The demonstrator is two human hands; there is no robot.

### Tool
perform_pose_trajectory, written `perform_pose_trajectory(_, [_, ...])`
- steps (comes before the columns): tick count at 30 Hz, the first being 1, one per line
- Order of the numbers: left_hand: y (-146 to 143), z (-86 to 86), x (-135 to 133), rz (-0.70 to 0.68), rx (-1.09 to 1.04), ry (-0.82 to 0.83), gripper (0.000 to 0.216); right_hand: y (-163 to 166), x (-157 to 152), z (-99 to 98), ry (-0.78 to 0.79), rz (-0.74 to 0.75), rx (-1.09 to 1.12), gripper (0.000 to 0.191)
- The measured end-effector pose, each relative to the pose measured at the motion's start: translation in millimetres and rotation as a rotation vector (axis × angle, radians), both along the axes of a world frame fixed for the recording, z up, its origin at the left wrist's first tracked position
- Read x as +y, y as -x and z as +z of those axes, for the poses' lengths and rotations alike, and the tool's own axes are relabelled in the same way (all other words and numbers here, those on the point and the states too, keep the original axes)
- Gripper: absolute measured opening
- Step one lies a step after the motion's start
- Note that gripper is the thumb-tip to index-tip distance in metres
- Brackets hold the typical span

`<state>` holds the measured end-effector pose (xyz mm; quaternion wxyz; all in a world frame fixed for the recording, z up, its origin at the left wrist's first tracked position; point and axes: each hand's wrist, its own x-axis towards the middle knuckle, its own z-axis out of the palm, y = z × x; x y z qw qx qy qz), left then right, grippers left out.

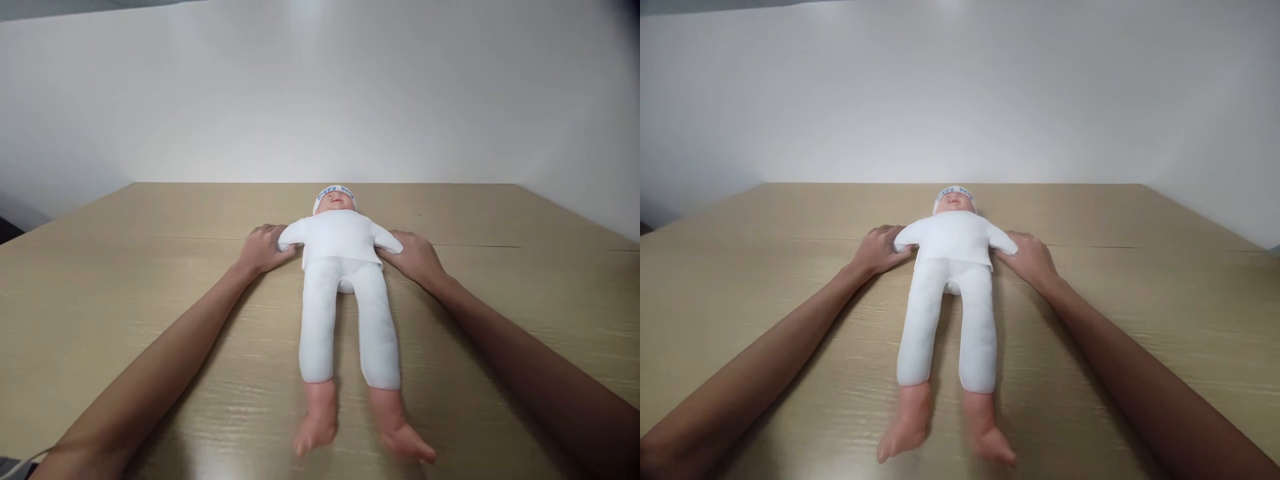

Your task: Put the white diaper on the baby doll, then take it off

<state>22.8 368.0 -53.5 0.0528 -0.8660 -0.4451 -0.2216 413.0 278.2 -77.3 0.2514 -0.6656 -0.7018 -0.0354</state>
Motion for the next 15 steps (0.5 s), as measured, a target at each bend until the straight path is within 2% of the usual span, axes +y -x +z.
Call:
perform_pose_trajectory(5, [-0.3,-6.4,14.2,0.056,0.064,-0.010,0.071,-4.1,16.0,-7.1,-0.050,0.018,-0.066,0.044])
perform_pose_trajectory(7, [-1.8,-5.1,10.1,0.046,0.049,-0.028,0.073,-0.8,10.2,-5.1,-0.137,0.028,-0.109,0.050])
perform_pose_trajectory(9, [-4.7,1.4,-4.6,0.060,-0.011,-0.059,0.076,10.0,-10.0,3.0,-0.247,0.035,-0.116,0.057])
perform_pose_trajectory(11, [-7.2,11.7,-37.1,0.089,-0.127,-0.076,0.078,27.7,-50.6,13.9,-0.342,0.046,-0.068,0.061])
perform_pose_trajectory(12, [-7.5,16.6,-62.0,0.099,-0.202,-0.075,0.077,37.7,-79.0,18.4,-0.375,0.051,-0.021,0.058])
perform_pose_trajectory(15, [-3.2,21.4,-168.0,0.027,-0.424,0.029,0.065,63.4,-185.8,19.1,-0.411,0.132,0.160,0.048])
